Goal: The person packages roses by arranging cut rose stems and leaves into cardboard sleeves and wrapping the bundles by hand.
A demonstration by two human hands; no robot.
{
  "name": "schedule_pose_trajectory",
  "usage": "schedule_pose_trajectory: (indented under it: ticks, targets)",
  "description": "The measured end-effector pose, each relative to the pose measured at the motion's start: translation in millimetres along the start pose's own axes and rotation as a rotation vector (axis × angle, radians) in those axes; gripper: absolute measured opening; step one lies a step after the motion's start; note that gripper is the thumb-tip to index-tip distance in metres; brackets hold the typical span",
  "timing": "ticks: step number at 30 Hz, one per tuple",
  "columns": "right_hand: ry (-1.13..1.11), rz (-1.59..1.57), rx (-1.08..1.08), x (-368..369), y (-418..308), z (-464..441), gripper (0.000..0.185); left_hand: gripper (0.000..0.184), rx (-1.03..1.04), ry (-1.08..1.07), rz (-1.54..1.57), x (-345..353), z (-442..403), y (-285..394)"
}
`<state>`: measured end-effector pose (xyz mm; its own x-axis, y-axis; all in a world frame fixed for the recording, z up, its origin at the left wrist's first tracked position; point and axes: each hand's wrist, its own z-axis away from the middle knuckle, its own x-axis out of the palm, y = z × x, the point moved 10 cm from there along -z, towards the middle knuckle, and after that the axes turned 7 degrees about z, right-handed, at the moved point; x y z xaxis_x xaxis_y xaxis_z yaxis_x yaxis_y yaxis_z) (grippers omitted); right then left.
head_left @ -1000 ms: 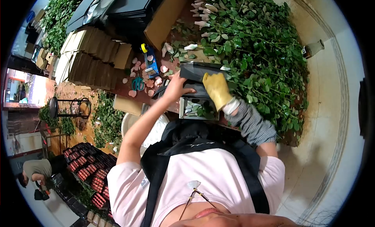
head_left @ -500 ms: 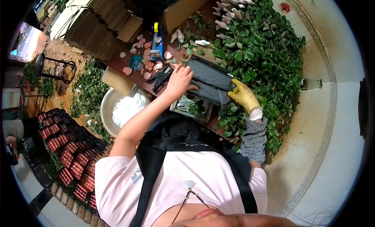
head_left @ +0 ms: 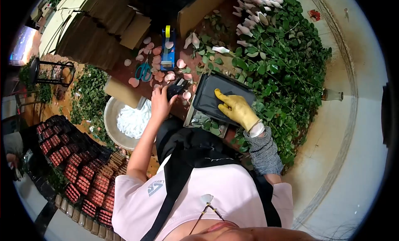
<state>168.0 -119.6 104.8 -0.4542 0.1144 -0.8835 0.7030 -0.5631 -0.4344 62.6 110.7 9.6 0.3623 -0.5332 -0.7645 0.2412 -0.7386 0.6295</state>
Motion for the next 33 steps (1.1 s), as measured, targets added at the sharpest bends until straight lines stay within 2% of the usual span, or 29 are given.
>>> schedule_pose_trajectory:
  ticks: [3, 5, 6, 8, 9, 10, 12, 14, 15, 16, 18, 19, 20, 22, 23, 24, 26, 27, 28, 30, 31, 33]
  targets:
    - [-0.011, -0.032, 0.029, -2.3, 2.6, -1.4, 0.051, 0.064, -0.006, -0.143, -0.128, 23.1, -10.5, -12.0]
    - [-0.005, -0.046, 0.040, -6.0, 0.1, -2.3, 0.047, 0.072, -0.043, -0.355, -0.212, 44.2, -18.8, -22.3]
    - [-0.008, -0.048, 0.051, -6.2, 0.3, -1.6, 0.047, 0.067, -0.010, -0.312, -0.156, 39.2, -21.4, -22.7]
    - [-0.006, -0.039, 0.051, -6.2, -0.1, -2.3, 0.049, 0.057, -0.373, -0.550, 0.248, 27.3, -22.3, -18.8]
    - [-0.013, -0.036, 0.055, -6.0, 0.0, -2.3, 0.050, 0.050, -0.536, -0.631, 0.490, 44.8, -7.9, -38.0]
    - [-0.009, -0.040, 0.063, -7.2, 0.9, -3.7, 0.050, 0.052, -0.622, -0.670, 0.838, 48.3, 1.7, -28.2]
    - [-0.020, -0.030, 0.068, -7.0, -0.5, -1.8, 0.052, 0.061, -0.401, -0.547, 0.975, 21.5, 7.8, 17.5]
    - [0.011, -0.024, 0.077, -9.6, -0.3, -1.3, 0.051, 0.071, -0.342, -0.495, 0.863, 4.5, 10.1, 52.9]
    - [0.010, -0.024, 0.072, -9.4, -0.3, -2.3, 0.051, 0.074, -0.048, -0.258, 0.550, -7.2, 8.1, 64.6]
    - [0.006, -0.025, 0.068, -8.2, -1.0, -1.4, 0.050, 0.078, -0.103, -0.308, 0.231, -17.8, 6.0, 82.1]
    - [0.042, -0.019, 0.065, -9.8, -0.1, 0.3, 0.050, 0.080, 0.204, -0.140, -0.118, -25.8, 12.5, 110.8]
    - [0.055, -0.015, 0.057, -9.2, -0.8, 1.1, 0.050, 0.078, 0.094, -0.245, -0.029, -15.8, 19.1, 101.0]
    - [0.066, -0.010, 0.048, -8.4, -0.6, 2.0, 0.049, 0.078, 0.101, -0.241, -0.031, -16.0, 18.6, 96.6]
    - [0.068, -0.013, 0.041, -3.1, 4.2, 3.2, 0.051, 0.078, 0.036, -0.611, 0.432, 13.1, 29.0, 80.6]
    - [0.062, -0.017, 0.031, -0.6, 4.7, 2.5, 0.052, 0.076, 0.020, -0.654, 0.579, 22.7, 27.7, 72.1]
    - [0.057, -0.018, 0.024, 0.1, 2.6, 2.5, 0.052, 0.059, -0.037, -0.661, 0.606, 28.4, 23.5, 65.0]
    - [0.087, 0.014, 0.039, -4.4, 2.5, 2.2, 0.051, 0.039, -0.060, -0.603, 0.126, 16.5, 7.7, 71.4]
    - [0.113, -0.033, 0.040, -5.9, 3.2, 3.3, 0.050, 0.034, -0.003, -0.485, 0.105, 12.5, 7.3, 73.1]
    - [0.096, -0.035, 0.043, -5.8, 2.5, 3.4, 0.050, 0.034, -0.023, -0.469, 0.106, 16.1, 10.9, 68.3]
    - [0.098, -0.028, 0.056, -3.9, 4.3, 4.0, 0.050, 0.038, -0.141, -0.624, 0.134, 35.0, 21.2, 53.0]
    - [0.083, -0.037, 0.065, 0.9, 8.6, 4.1, 0.049, 0.038, -0.149, -0.622, 0.138, 38.5, 31.0, 47.8]
    - [0.094, -0.037, 0.057, 2.6, 11.8, 3.1, 0.049, 0.051, -0.145, -0.524, 0.852, 45.9, 47.5, 50.9]
